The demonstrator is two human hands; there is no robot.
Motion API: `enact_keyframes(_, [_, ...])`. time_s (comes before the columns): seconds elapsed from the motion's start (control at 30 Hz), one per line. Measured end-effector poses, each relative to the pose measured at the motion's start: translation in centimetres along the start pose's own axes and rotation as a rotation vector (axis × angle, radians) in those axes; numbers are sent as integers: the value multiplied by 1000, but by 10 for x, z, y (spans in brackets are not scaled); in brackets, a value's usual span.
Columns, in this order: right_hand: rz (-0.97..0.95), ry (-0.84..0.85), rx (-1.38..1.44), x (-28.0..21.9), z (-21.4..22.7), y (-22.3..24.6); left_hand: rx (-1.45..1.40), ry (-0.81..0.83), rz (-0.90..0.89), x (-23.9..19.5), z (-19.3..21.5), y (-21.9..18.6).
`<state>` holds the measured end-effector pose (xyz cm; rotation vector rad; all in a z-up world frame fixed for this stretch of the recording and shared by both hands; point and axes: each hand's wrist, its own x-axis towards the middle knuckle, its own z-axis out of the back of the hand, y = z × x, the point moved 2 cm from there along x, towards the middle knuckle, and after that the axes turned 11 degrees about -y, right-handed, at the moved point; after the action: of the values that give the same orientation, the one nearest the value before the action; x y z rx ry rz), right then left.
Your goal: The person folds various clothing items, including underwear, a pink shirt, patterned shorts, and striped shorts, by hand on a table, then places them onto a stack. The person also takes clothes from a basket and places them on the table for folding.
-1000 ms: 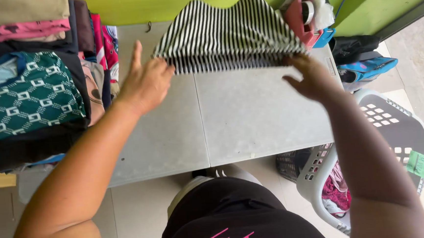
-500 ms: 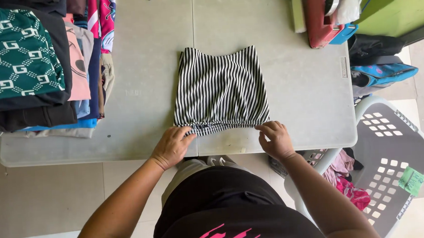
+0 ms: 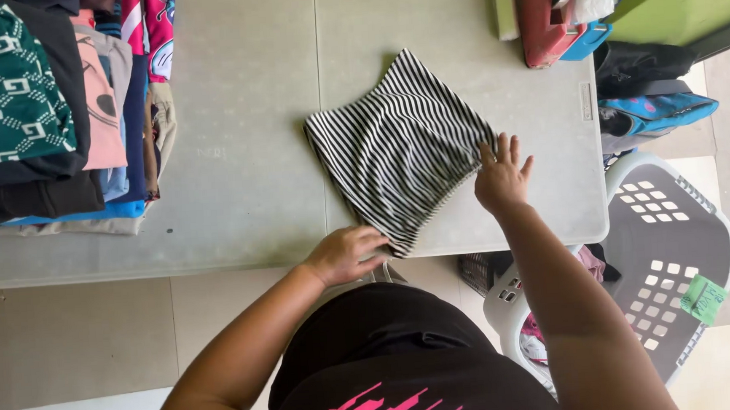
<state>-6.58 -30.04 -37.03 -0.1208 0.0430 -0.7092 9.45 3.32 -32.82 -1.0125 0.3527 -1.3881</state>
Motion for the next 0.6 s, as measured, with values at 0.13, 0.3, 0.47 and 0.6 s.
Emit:
enact_keyframes(0.13, [45, -218, 282, -32, 32, 44, 188, -79, 115, 31, -8, 55])
enact_keyframes(0.3, [375, 196, 397, -106, 60, 126, 800, -243, 8, 47, 21, 112])
enact_keyframes(0.47, [428, 13, 387, -131, 15, 80, 774, -107, 147, 28, 20, 114])
enact_keyframes(0.6, [418, 14, 525, -135, 29, 40, 654, -31, 158, -2, 5, 96])
